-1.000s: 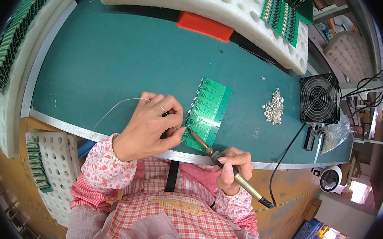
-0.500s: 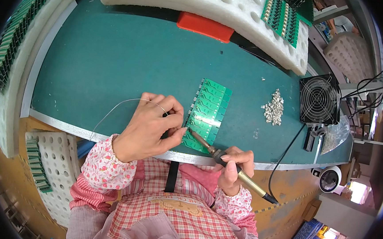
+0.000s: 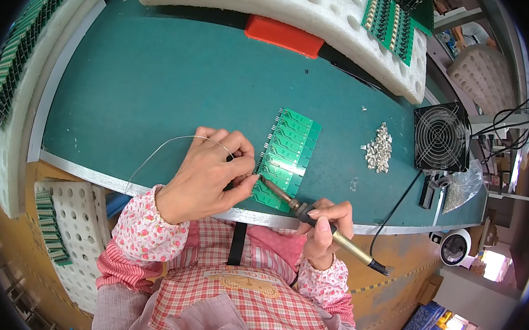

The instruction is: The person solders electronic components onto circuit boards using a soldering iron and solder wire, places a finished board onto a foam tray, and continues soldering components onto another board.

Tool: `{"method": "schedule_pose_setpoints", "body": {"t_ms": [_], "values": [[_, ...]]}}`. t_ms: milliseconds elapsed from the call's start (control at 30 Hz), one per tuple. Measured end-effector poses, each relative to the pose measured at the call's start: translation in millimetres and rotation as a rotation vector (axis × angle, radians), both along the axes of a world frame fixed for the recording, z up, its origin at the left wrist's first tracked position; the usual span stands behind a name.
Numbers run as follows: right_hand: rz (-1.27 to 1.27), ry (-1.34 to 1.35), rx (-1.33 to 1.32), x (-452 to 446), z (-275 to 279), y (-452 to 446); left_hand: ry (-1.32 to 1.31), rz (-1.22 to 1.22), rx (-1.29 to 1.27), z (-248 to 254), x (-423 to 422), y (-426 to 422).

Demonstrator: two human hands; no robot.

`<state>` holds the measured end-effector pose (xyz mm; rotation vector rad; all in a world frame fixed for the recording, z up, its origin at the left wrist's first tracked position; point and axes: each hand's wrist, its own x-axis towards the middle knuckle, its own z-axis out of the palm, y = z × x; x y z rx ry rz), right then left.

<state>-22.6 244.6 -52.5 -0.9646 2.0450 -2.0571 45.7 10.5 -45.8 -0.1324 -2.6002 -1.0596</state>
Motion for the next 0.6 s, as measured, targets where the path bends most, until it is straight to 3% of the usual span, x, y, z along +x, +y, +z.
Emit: {"method": "schedule_pose_setpoints", "body": {"t_ms": [600], "values": [[-0.015,-0.035,0.024,1.4,-0.8,0.7,-0.021,-0.016,-0.024,3.0,0.0,-1.0]]}}
